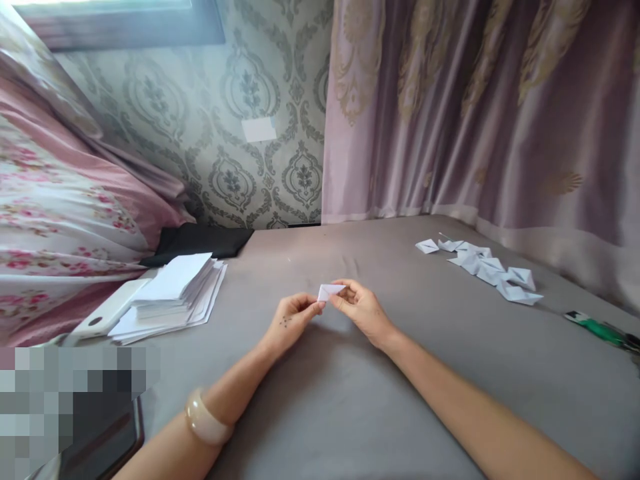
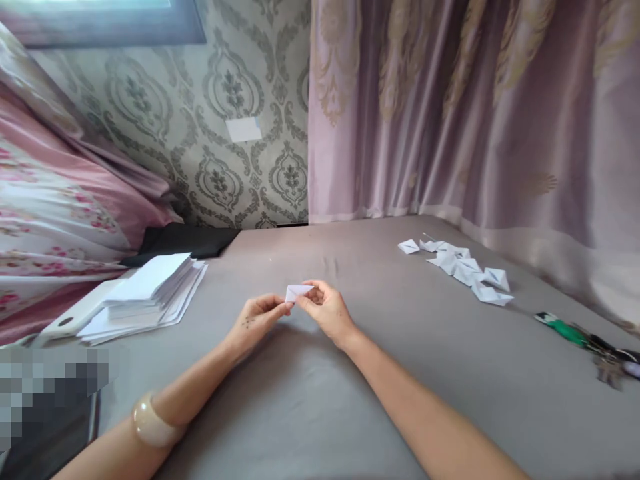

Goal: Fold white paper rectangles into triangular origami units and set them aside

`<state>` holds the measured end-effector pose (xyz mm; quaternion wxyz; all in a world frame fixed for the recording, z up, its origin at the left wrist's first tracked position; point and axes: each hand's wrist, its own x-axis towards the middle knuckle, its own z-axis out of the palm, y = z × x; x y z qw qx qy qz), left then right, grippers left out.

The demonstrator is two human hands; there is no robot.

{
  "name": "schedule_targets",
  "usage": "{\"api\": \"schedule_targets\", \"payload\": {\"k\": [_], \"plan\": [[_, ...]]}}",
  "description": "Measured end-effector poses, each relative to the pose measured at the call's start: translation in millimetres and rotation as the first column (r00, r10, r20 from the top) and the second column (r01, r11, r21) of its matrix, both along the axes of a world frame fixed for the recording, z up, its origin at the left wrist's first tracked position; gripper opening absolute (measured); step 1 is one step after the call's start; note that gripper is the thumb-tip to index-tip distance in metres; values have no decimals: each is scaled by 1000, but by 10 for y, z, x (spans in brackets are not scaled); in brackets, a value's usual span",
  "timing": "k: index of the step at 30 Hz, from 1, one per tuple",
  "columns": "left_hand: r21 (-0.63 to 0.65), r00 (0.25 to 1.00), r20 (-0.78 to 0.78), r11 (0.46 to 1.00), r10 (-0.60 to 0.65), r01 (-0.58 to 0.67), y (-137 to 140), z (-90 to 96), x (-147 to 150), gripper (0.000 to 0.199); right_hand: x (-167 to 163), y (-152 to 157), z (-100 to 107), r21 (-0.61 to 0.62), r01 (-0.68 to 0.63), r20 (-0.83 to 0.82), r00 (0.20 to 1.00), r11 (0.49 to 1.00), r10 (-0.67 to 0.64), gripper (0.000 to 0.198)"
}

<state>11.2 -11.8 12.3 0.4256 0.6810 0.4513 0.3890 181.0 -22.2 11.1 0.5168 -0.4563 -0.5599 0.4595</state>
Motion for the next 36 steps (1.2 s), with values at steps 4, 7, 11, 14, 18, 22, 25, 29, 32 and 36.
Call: {"api": "schedule_targets", "payload": {"k": [4, 7, 11, 14, 18, 22, 25, 29, 32, 36], "plan": [[-61, 988, 150, 998, 29, -20, -82, 50, 78, 35, -48, -101, 87, -30, -33, -107, 994, 999, 30, 33], [-83, 980, 200, 997, 19, -2, -125, 46, 120, 34, -58, -130, 96, -35, 12, -107, 994, 999, -16, 30], [-169, 974, 222, 983, -38, 77, -162, 30, 152, 31, -4, -126, 114, -21, 29, -29, 999, 999, -29, 25], [-190, 963, 262, 976, -56, 108, -160, 30, 148, 30, 49, -122, 137, 15, 11, 90, 996, 1000, -12, 22], [-174, 941, 339, 983, 2, 60, -99, 21, 106, 29, 72, -116, 110, 46, -29, 273, 962, 999, 16, 22], [-277, 877, 466, 961, 117, 18, -14, -17, 66, 28, 50, -101, 15, 186, 90, 318, 937, 979, -146, 19], [-344, 815, 540, 939, 210, -14, 27, -40, 53, 29, 38, -94, -47, 301, 159, 307, 917, 940, -254, 27], [-372, 802, 546, 928, 243, -27, 39, -55, 51, 28, 25, -104, -91, 412, 107, 369, 889, 905, -273, 32], [-377, 810, 531, 926, 248, -36, 31, -61, 58, 28, 7, -123, -112, 481, 57, 423, 859, 875, -288, 36], [-382, 814, 520, 923, 260, -51, 27, -66, 68, 29, -21, -151, -129, 502, -14, 485, 833, 865, -268, 39]]}}
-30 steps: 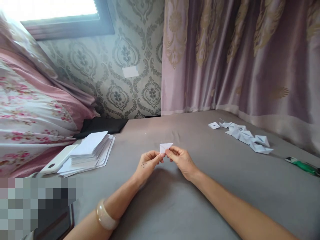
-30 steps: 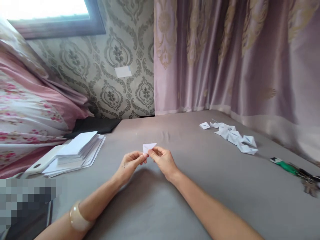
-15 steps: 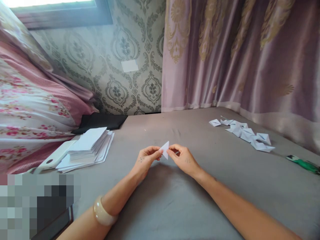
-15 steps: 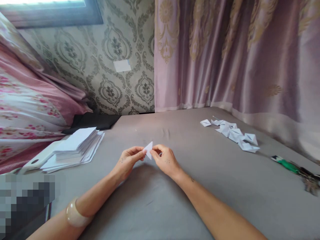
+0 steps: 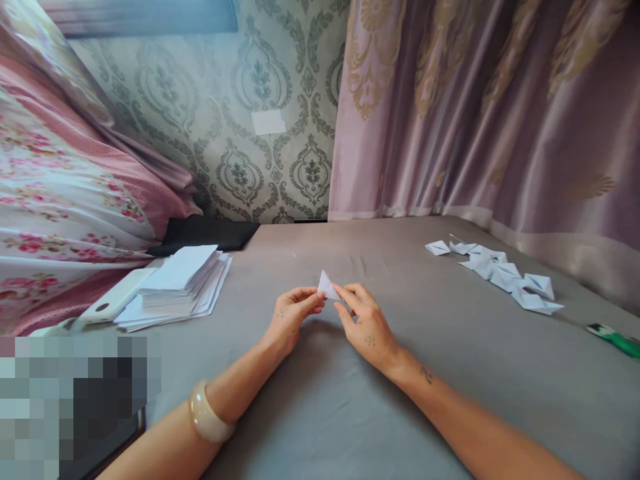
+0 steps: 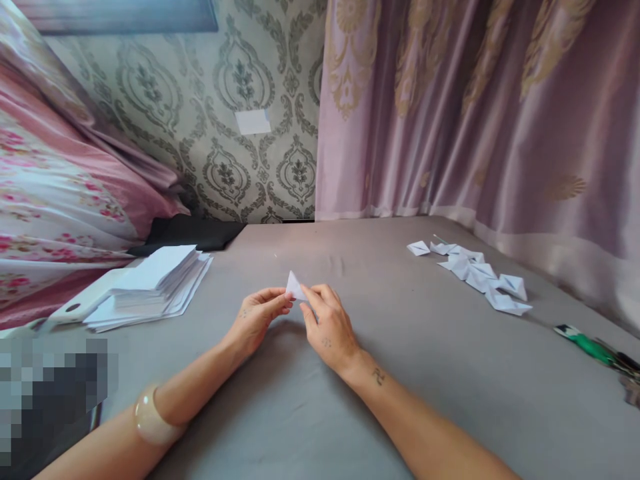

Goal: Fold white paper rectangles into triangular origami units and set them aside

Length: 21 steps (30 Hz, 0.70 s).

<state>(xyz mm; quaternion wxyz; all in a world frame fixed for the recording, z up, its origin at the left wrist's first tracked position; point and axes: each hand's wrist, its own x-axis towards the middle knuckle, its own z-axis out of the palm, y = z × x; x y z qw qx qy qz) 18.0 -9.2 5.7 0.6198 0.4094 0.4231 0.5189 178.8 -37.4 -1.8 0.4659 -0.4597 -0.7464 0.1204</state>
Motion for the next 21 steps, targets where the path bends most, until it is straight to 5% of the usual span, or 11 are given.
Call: {"api": "schedule_targets", "payload": {"k": [12, 17, 21], "plan": [[8, 996, -54, 997, 77, -76, -5, -34, -9, 28, -83, -83, 55, -30, 1, 26, 1000, 1000, 0, 34], [99, 985, -163, 994, 61, -45, -57, 2, 35, 26, -100, -44, 89, -246, 17, -192, 979, 969, -66, 15], [180, 968, -249, 984, 37, 9, -111, 10, 84, 27, -63, 31, 94, -434, -56, -400, 906, 899, -137, 25]]}}
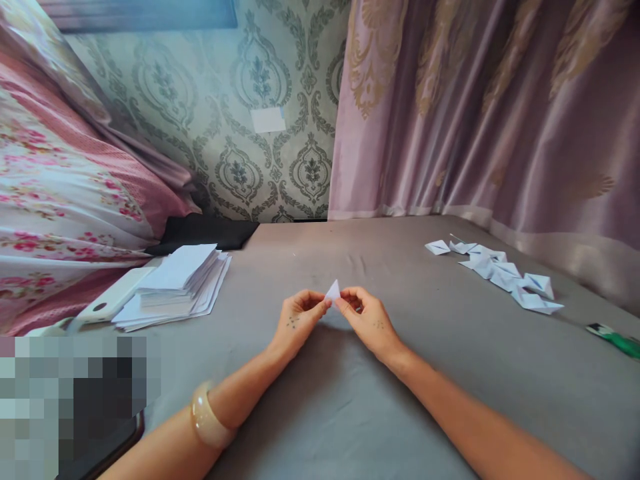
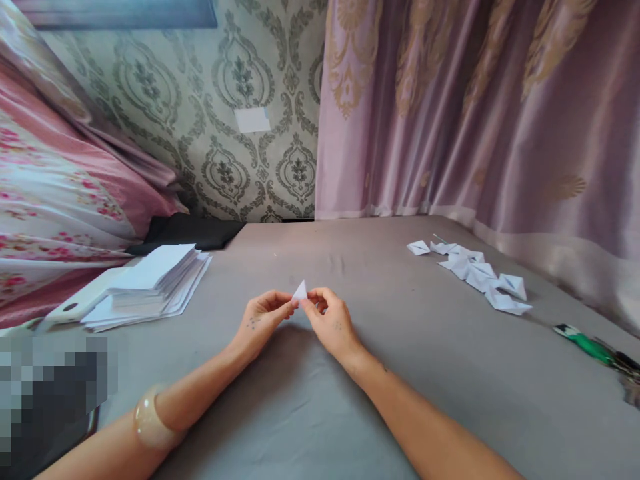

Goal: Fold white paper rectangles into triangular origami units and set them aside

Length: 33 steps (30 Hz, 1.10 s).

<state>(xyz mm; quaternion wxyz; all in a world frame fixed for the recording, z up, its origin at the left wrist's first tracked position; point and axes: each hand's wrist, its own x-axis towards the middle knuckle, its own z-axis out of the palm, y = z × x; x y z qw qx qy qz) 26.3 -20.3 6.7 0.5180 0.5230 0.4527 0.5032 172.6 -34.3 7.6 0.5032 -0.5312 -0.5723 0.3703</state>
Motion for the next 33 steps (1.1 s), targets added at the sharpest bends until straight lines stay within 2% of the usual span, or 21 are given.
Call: {"api": "schedule_targets", "payload": {"k": [4, 7, 10, 13, 19, 24, 26, 29, 33], "plan": [[22, 998, -1, 997, -70, 70, -33, 34, 14, 30, 80, 27, 41, -175, -151, -219, 969, 973, 111, 32], [-53, 979, 126, 984, -161, 168, -22, 72, -11, 36, 158, 29, 92, -255, -292, -296, 931, 922, 213, 33], [-164, 904, 300, 917, -304, 363, 6, 88, -50, 39, 234, 39, 129, -287, -423, -377, 875, 860, 304, 33], [-234, 840, 352, 829, -414, 507, 20, 88, -85, 35, 294, 50, 150, -268, -517, -429, 820, 813, 379, 29], [-273, 759, 399, 724, -514, 634, 8, 119, -149, 30, 352, 43, 187, -263, -625, -489, 743, 735, 457, 26], [-277, 710, 356, 657, -608, 701, -14, 136, -198, 33, 368, 20, 234, -243, -683, -439, 711, 689, 550, 26], [-273, 713, 340, 661, -613, 699, -12, 128, -208, 33, 383, 23, 240, -239, -689, -397, 713, 685, 578, 26], [-273, 753, 319, 705, -575, 654, 12, 115, -218, 30, 422, 46, 229, -245, -673, -300, 737, 698, 605, 26], [-248, 842, 180, 805, -508, 539, 65, 114, -231, 27, 450, 81, 193, -256, -585, -110, 808, 769, 578, 28]]}}
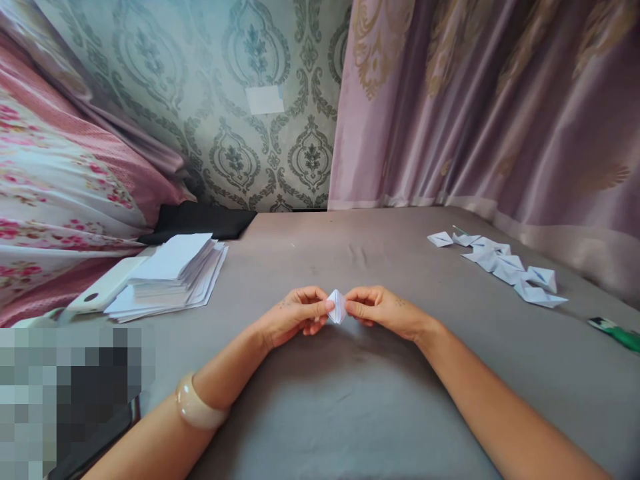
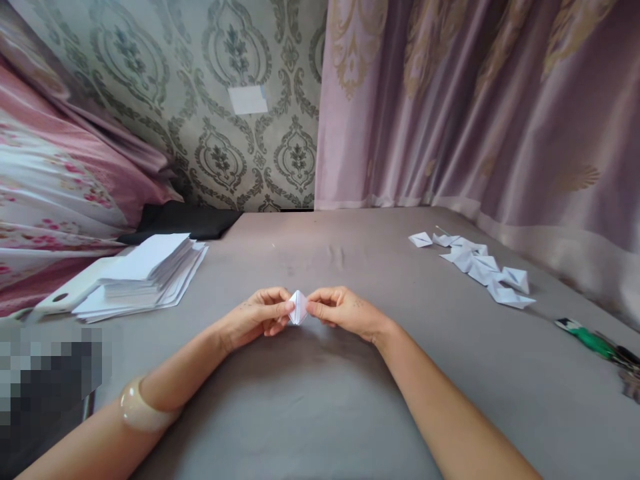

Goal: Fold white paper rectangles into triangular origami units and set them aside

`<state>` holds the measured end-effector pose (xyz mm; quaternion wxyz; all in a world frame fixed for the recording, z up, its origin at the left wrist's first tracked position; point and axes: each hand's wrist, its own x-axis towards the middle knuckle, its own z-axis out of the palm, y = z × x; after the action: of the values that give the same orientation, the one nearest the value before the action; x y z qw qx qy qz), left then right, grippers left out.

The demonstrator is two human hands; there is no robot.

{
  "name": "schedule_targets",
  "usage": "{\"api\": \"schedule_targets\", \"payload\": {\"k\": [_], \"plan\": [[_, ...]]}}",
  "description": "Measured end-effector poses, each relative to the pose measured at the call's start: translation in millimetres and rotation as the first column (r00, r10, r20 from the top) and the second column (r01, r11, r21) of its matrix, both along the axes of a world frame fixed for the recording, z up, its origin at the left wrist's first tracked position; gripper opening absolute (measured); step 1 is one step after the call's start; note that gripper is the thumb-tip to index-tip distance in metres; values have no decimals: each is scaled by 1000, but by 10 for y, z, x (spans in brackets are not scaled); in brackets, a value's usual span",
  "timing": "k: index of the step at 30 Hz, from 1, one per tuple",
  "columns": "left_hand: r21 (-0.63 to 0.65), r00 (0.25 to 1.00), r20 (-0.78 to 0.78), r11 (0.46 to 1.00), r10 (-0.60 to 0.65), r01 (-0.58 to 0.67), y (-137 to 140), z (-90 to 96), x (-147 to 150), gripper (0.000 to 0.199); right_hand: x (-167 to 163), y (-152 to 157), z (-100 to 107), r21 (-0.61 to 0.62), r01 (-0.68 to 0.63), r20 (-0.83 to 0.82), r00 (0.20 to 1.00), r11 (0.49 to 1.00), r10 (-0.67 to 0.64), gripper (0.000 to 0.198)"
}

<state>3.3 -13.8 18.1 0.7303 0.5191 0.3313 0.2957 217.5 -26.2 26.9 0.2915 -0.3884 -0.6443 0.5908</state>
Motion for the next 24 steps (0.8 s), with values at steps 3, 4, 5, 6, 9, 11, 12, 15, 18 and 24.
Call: {"api": "schedule_targets", "payload": {"k": [3, 4, 5, 6, 9, 11, 12, 15, 18, 24], "plan": [[150, 992, -83, 985, 100, -87, 24, -1, 7, 26, -49, 9, -43, 52, 101, 52, 993, 993, -104, 30], [185, 989, -74, 976, 128, -113, 26, -4, 17, 25, -77, 9, -60, 66, 137, 45, 989, 988, -140, 31], [206, 988, -47, 969, 150, -138, 24, -6, 29, 24, -109, 7, -77, 85, 173, 30, 984, 981, -176, 30], [218, 985, -8, 962, 171, -165, 20, -8, 45, 23, -141, 5, -93, 112, 212, 10, 977, 971, -215, 29], [243, 962, 94, 931, 258, -274, -3, -7, 98, 22, -223, -2, -136, 191, 344, -81, 939, 919, -335, 28], [254, 936, 127, 902, 327, -349, -22, 0, 129, 23, -258, -2, -158, 213, 425, -149, 904, 880, -401, 29], [256, 925, 142, 889, 353, -379, -30, 4, 141, 24, -269, -2, -166, 220, 453, -173, 890, 864, -422, 30], [255, 907, 188, 873, 376, -415, -47, 11, 163, 30, -286, -3, -177, 237, 474, -184, 879, 848, -440, 35], [250, 904, 211, 873, 372, -418, -53, 4, 172, 30, -297, -19, -160, 237, 430, -173, 901, 871, -398, 33], [227, 899, 188, 872, 397, -433, -73, -3, 182, 31, -323, -59, -108, 222, 416, -152, 908, 882, -390, 24]]}}
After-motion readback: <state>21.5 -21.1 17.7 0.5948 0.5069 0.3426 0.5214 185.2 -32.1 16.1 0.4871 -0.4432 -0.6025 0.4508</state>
